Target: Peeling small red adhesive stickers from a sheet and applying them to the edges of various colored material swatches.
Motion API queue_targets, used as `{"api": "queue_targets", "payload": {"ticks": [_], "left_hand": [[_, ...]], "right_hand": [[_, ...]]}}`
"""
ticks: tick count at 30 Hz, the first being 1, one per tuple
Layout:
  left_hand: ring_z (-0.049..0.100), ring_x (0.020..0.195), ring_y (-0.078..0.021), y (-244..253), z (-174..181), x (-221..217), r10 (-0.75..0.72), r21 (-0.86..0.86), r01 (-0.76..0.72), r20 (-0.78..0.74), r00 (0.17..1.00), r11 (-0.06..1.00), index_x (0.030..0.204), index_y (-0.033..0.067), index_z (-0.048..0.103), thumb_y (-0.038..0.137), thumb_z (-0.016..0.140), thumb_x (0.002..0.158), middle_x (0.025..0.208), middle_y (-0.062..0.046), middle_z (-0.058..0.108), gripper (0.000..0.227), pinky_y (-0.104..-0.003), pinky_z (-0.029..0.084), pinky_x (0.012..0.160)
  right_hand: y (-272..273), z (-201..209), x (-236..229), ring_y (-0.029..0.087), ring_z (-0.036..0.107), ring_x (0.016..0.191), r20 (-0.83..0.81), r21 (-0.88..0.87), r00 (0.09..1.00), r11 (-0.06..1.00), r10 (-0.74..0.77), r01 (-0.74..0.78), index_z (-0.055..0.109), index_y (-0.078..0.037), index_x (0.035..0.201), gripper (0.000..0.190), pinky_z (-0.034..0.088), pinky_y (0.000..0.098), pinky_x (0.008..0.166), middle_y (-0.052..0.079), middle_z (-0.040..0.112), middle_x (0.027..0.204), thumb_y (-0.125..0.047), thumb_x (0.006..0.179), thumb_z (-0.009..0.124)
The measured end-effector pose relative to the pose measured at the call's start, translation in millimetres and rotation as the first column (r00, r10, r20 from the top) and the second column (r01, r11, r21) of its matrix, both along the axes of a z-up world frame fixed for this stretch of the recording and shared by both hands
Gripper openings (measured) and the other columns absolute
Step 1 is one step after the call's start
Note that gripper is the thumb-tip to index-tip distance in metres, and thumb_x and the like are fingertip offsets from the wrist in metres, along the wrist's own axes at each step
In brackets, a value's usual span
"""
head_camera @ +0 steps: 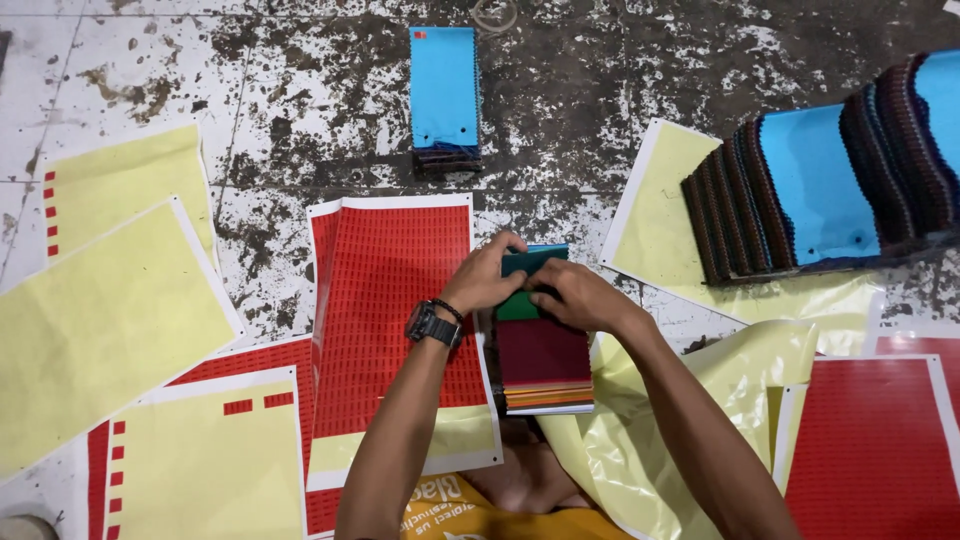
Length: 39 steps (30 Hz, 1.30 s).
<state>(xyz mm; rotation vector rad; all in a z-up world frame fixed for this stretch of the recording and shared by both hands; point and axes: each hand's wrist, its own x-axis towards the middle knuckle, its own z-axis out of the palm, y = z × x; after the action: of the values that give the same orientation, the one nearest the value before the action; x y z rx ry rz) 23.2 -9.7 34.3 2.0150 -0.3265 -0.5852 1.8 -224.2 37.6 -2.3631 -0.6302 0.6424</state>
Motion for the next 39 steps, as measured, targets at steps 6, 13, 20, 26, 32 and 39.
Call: {"api": "queue_targets", "payload": {"ticks": [6,13,20,26,32,39], "left_hand": [[0.053,0.129,-0.0473,-1.8,-11.9,1.1,-0.001,-0.085,0.007,0.068,0.998,0.996,0.127,0.0120,0.050,0.012,0.063,0.090,0.131,-0.024,0.061,0.040,-0.059,0.043,0.107],[0.068,0.082,-0.0202,-3.7,-53.2,11.8,0.278,-0.076,-0.268,0.206,0.938,0.960,0.117,0.0241,0.059,0.019,0.077,0.081,0.100,0.000,0.076,0.040,-0.035,0.056,0.075],[0.067,0.098,-0.0364,-1.1,-52.3,7.4,0.368,-0.030,-0.390,0.403,0.838,0.920,0.115,0.0169,0.060,0.022,0.083,0.080,0.104,-0.010,0.062,0.042,-0.046,0.057,0.083],[0.066,0.104,-0.0373,18.3,-37.3,-22.0,0.361,-0.061,-0.380,0.476,0.802,0.923,0.117,0.0170,0.061,0.019,0.073,0.088,0.107,-0.009,0.063,0.031,-0.046,0.057,0.087],[0.068,0.101,-0.0389,72.3,16.5,-102.9,0.263,-0.121,-0.233,0.485,0.834,0.965,0.115,0.0107,0.066,0.009,0.064,0.090,0.101,-0.015,0.068,0.025,-0.046,0.057,0.085],[0.067,0.095,-0.0416,102.0,14.4,-192.4,0.165,-0.009,-0.182,0.469,0.868,0.983,0.114,0.0105,0.068,0.010,0.053,0.090,0.092,-0.015,0.067,0.028,-0.050,0.055,0.082]], "right_hand": [[-0.2,18.1,-2.1,0.042,0.065,0.114,-0.016,0.021,0.999,0.999,-0.032,0.032,0.070,-0.008,0.112,0.024,0.053,0.0516,0.097,0.017,0.068,0.112,-0.027,0.098,0.063],[-1.8,7.2,-1.1,0.043,0.065,0.112,0.038,0.010,0.999,1.000,-0.008,0.007,0.069,-0.009,0.114,0.027,0.053,0.0524,0.096,0.019,0.068,0.109,-0.028,0.096,0.065],[-3.3,-16.0,7.0,0.044,0.064,0.109,0.155,-0.021,0.988,1.000,-0.004,0.008,0.070,-0.012,0.114,0.028,0.054,0.0534,0.093,0.017,0.066,0.107,-0.029,0.091,0.069],[-6.1,-10.8,0.4,0.047,0.066,0.104,0.287,0.008,0.958,1.000,0.011,-0.014,0.072,-0.010,0.118,0.031,0.055,0.0545,0.090,0.020,0.067,0.103,-0.021,0.089,0.071],[24.2,46.5,-69.8,0.037,0.067,0.108,0.483,0.180,0.870,0.984,-0.103,0.016,0.071,-0.018,0.125,0.034,0.056,0.0476,0.088,0.010,0.067,0.115,-0.021,0.091,0.073],[103.9,42.0,-180.0,0.047,0.056,0.122,0.575,0.176,0.776,0.887,0.260,-0.428,0.065,-0.006,0.116,0.036,0.048,0.0532,0.103,0.023,0.057,0.133,-0.020,0.084,0.074]]}}
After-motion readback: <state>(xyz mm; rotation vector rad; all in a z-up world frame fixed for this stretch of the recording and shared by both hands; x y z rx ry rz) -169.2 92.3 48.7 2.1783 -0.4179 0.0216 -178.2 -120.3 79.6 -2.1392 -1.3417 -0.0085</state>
